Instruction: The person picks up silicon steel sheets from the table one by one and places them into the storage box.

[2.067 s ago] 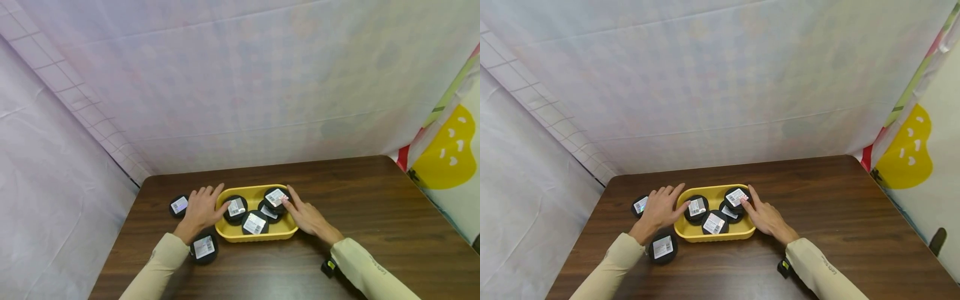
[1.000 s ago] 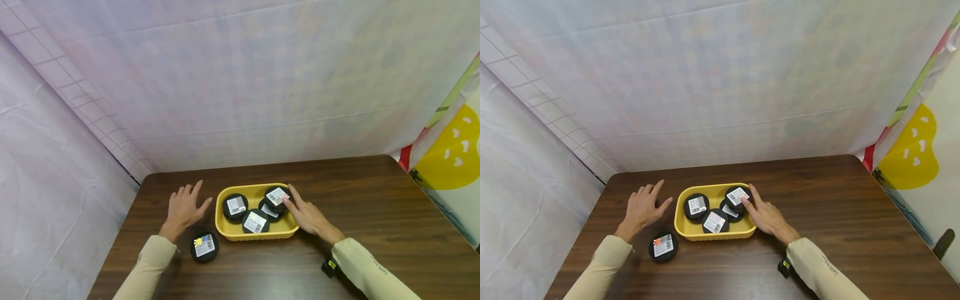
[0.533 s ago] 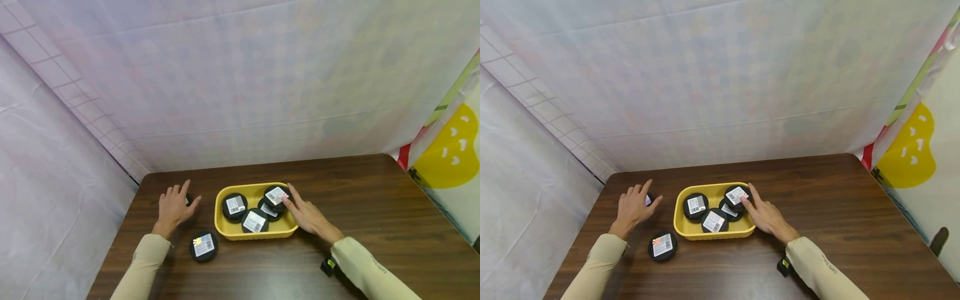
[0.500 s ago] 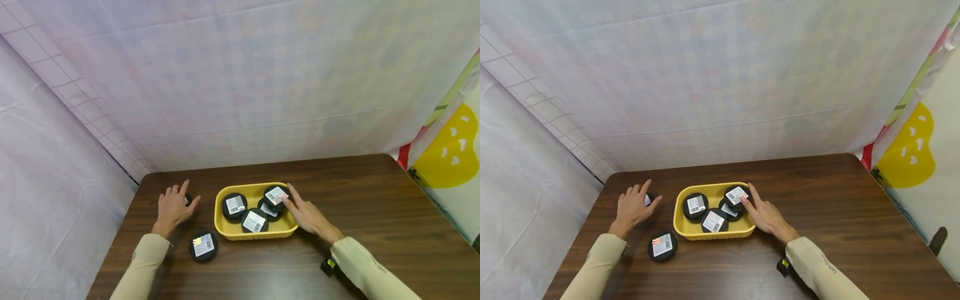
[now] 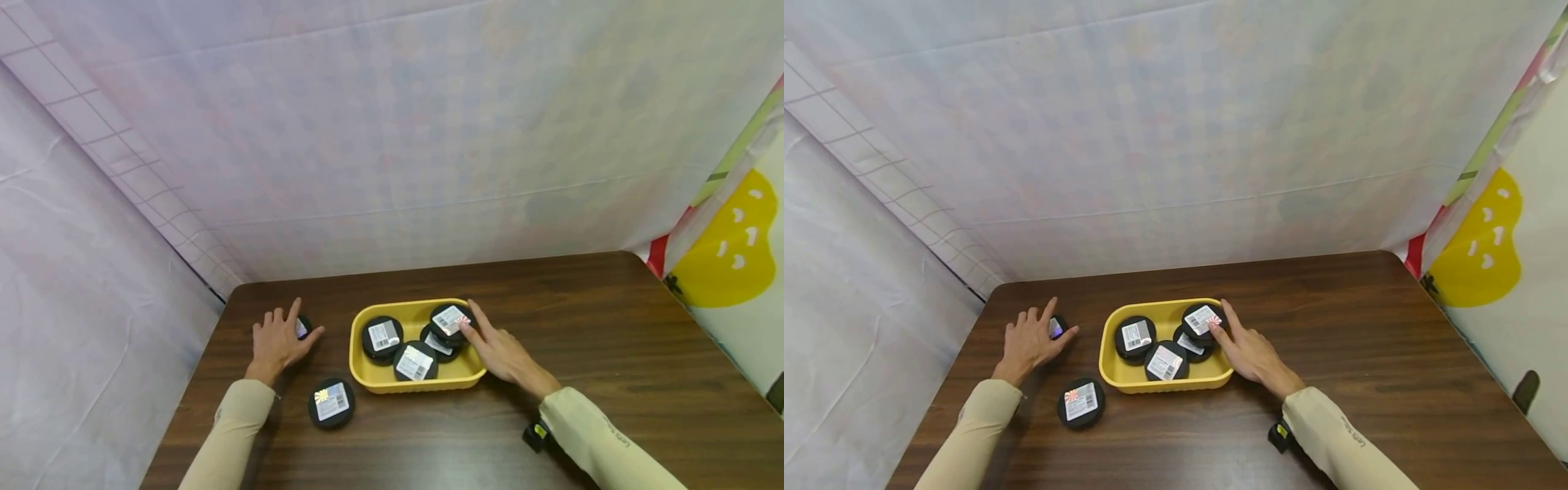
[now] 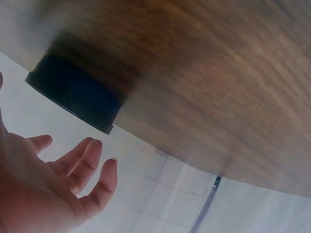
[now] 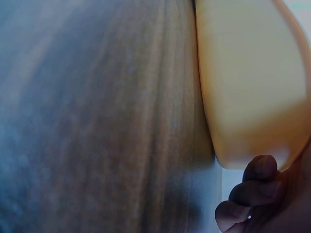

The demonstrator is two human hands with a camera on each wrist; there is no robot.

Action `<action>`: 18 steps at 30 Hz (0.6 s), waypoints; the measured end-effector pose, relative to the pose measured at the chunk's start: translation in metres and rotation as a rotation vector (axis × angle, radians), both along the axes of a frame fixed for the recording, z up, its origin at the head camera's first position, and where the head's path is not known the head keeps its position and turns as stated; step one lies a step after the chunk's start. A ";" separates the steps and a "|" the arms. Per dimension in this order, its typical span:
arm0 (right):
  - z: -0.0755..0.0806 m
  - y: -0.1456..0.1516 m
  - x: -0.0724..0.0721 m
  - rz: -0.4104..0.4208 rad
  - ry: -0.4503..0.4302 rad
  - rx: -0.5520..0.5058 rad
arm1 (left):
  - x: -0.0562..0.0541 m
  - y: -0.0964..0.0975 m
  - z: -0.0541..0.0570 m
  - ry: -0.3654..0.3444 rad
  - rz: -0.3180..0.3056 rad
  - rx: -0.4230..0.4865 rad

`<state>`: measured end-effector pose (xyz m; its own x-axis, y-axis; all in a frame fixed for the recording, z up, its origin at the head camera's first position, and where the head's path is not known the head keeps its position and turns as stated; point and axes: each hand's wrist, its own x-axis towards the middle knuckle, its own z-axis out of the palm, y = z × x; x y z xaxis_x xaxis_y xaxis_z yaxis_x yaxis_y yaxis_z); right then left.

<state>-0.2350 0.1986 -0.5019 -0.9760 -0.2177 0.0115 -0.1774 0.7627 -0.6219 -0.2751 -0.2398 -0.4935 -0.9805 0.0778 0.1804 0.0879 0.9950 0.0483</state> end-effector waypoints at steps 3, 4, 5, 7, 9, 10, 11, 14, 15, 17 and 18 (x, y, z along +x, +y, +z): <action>0.000 0.000 0.000 0.000 -0.001 -0.001 | -0.001 0.000 0.000 -0.025 0.014 -0.025; 0.000 0.000 0.000 0.001 -0.001 -0.001 | -0.001 0.000 0.000 -0.031 0.019 -0.033; 0.000 0.000 0.000 0.001 -0.001 0.000 | -0.001 0.000 -0.001 -0.036 0.024 -0.039; 0.001 0.000 0.000 0.003 -0.003 0.001 | -0.002 -0.001 -0.001 -0.046 0.037 -0.047; 0.001 0.000 0.000 0.001 -0.005 0.003 | -0.002 -0.001 -0.002 -0.052 0.047 -0.048; 0.001 0.000 0.000 -0.001 -0.006 0.003 | -0.003 -0.001 -0.002 -0.054 0.052 -0.049; 0.001 0.000 0.000 -0.003 -0.007 0.003 | -0.003 -0.002 -0.003 -0.056 0.056 -0.048; 0.001 0.000 0.000 -0.007 -0.009 0.003 | -0.004 -0.002 -0.004 -0.063 0.061 -0.050; 0.001 0.000 0.000 -0.010 -0.008 0.004 | -0.004 -0.002 -0.005 -0.067 0.063 -0.051; 0.000 -0.001 0.000 -0.010 -0.012 0.005 | -0.005 -0.003 -0.007 -0.081 0.069 -0.051; 0.000 -0.001 0.000 -0.007 -0.013 0.004 | -0.005 -0.003 -0.007 -0.090 0.073 -0.054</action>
